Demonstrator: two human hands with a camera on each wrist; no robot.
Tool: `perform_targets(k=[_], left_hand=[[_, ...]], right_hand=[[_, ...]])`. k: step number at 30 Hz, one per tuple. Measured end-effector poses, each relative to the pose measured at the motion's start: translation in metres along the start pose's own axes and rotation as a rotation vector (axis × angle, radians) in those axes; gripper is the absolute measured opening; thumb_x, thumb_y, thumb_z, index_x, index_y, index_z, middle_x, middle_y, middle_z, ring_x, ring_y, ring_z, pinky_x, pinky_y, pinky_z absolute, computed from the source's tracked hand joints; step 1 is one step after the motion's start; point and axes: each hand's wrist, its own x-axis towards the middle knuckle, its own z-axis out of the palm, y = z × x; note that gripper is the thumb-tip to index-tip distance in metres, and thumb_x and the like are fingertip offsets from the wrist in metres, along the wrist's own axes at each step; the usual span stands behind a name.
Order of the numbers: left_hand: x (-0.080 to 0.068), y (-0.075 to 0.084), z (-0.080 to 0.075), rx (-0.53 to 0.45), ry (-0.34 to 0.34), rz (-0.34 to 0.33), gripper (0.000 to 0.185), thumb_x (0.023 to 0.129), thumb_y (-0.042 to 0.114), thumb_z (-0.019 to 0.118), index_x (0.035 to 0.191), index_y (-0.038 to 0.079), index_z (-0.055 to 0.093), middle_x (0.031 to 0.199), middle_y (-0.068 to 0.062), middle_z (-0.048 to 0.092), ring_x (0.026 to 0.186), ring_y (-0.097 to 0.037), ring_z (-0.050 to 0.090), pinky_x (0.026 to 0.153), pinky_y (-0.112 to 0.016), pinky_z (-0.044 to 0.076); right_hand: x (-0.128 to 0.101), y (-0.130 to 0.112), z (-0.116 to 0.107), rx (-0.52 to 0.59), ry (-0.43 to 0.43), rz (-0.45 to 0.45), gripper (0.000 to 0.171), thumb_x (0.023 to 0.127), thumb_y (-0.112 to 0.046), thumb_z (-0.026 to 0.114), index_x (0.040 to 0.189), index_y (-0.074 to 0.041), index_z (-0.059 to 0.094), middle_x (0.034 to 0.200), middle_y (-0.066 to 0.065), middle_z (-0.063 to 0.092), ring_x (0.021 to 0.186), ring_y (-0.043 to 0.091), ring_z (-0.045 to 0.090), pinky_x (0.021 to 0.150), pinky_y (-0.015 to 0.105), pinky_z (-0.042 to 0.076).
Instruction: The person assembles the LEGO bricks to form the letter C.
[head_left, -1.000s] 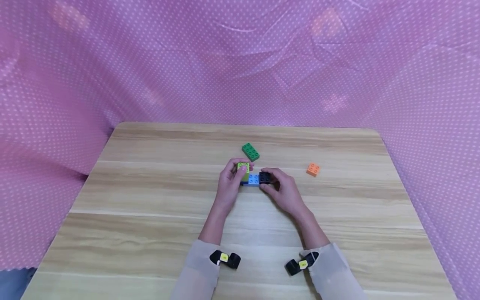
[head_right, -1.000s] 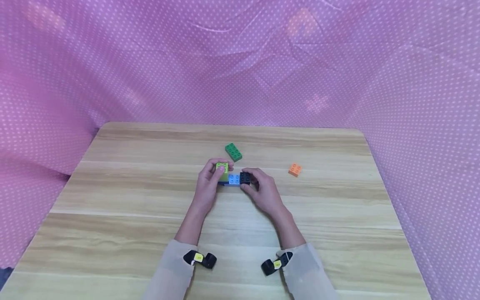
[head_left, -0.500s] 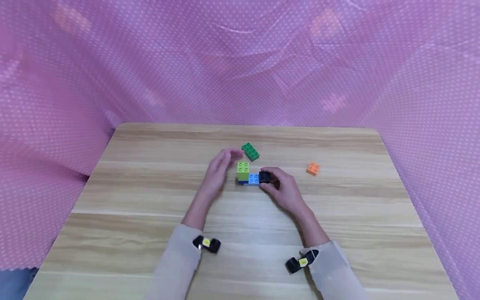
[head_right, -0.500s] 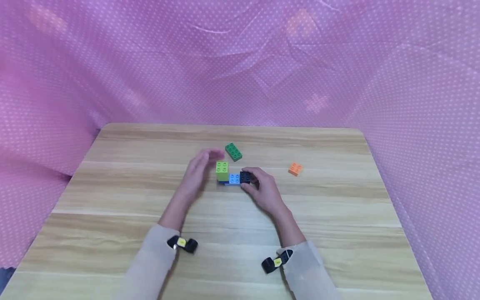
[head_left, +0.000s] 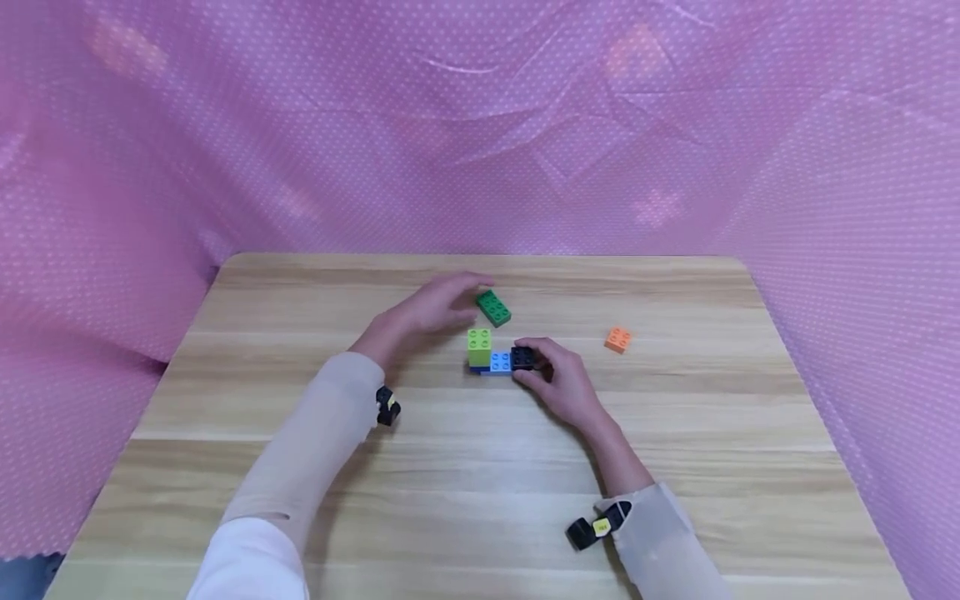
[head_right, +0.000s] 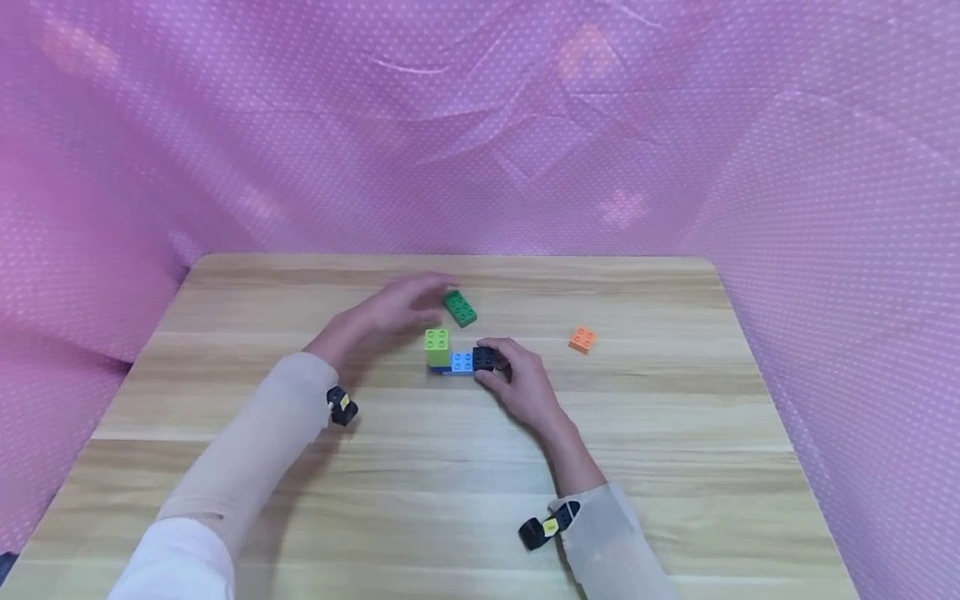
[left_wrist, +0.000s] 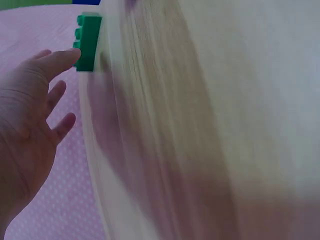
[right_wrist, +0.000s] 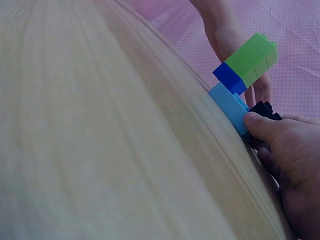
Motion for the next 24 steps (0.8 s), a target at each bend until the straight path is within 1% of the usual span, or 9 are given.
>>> perform_targets(k=[2,5,8,11,14,17,19,21,24], left_hand=[[0.005,0.001,0.002,0.027,-0.03,0.011,0.063,0.093,0.012,0.07,0.149,0.022,0.043,0.149,-0.001,0.047,0.137,-0.02,0.042,0.117,-0.043,0.032],[0.009,0.003,0.004,0.072,-0.049,-0.004,0.055,0.093,0.01,0.069,0.144,0.016,0.05,0.141,-0.001,0.054,0.128,-0.02,0.05,0.112,-0.04,0.039],[0.01,0.003,0.006,0.119,-0.054,-0.035,0.045,0.094,0.012,0.067,0.138,0.017,0.056,0.137,0.0,0.057,0.124,-0.018,0.052,0.11,-0.038,0.041],[0.008,0.002,0.008,0.117,-0.052,-0.066,0.042,0.096,0.014,0.065,0.137,0.019,0.057,0.138,0.002,0.054,0.125,-0.017,0.05,0.11,-0.038,0.041],[0.005,0.002,0.01,0.068,-0.039,-0.09,0.042,0.097,0.017,0.064,0.138,0.02,0.056,0.141,0.003,0.051,0.128,-0.017,0.047,0.112,-0.04,0.039],[-0.001,0.001,0.012,0.019,-0.001,-0.124,0.041,0.097,0.021,0.065,0.137,0.022,0.056,0.14,0.003,0.052,0.127,-0.017,0.047,0.112,-0.041,0.038],[-0.005,0.002,0.012,-0.025,0.03,-0.138,0.042,0.096,0.022,0.066,0.137,0.021,0.057,0.138,0.003,0.054,0.123,-0.016,0.05,0.11,-0.04,0.041],[-0.011,0.007,0.01,-0.083,0.067,-0.151,0.041,0.096,0.024,0.066,0.136,0.022,0.058,0.134,0.004,0.056,0.12,-0.015,0.052,0.106,-0.039,0.045],[-0.025,0.019,0.001,-0.178,0.159,-0.134,0.041,0.097,0.026,0.065,0.138,0.023,0.057,0.129,0.006,0.059,0.115,-0.014,0.056,0.101,-0.038,0.049]], right_hand=[[0.0,-0.001,0.001,0.004,-0.009,-0.006,0.047,0.087,-0.02,0.078,0.131,-0.018,0.061,0.113,-0.005,0.066,0.093,0.012,0.062,0.08,0.032,0.056],[0.0,-0.001,0.003,0.007,-0.016,-0.007,0.047,0.087,-0.021,0.078,0.131,-0.018,0.061,0.114,-0.006,0.066,0.093,0.011,0.062,0.081,0.032,0.056],[0.0,-0.002,0.004,0.003,-0.016,0.0,0.047,0.087,-0.021,0.078,0.131,-0.019,0.062,0.113,-0.006,0.066,0.093,0.01,0.062,0.081,0.032,0.056],[0.0,-0.002,0.003,-0.003,-0.017,0.009,0.048,0.087,-0.021,0.078,0.131,-0.019,0.062,0.112,-0.006,0.066,0.093,0.011,0.061,0.081,0.031,0.056],[0.0,-0.002,0.001,-0.003,-0.016,0.015,0.048,0.086,-0.02,0.079,0.131,-0.02,0.062,0.112,-0.006,0.066,0.093,0.011,0.061,0.081,0.032,0.056],[0.0,-0.002,-0.001,0.002,-0.015,0.013,0.048,0.086,-0.02,0.079,0.131,-0.02,0.061,0.112,-0.006,0.066,0.094,0.012,0.062,0.082,0.032,0.056],[-0.001,-0.001,-0.002,0.004,-0.017,0.014,0.048,0.087,-0.02,0.078,0.131,-0.019,0.061,0.114,-0.006,0.066,0.095,0.011,0.062,0.083,0.033,0.056],[-0.002,0.0,-0.003,0.003,-0.016,0.015,0.048,0.087,-0.02,0.078,0.131,-0.019,0.061,0.114,-0.006,0.066,0.095,0.012,0.062,0.083,0.033,0.056],[-0.001,0.0,-0.002,0.008,-0.012,0.013,0.048,0.086,-0.02,0.078,0.131,-0.019,0.061,0.115,-0.005,0.067,0.095,0.012,0.063,0.083,0.033,0.056]])
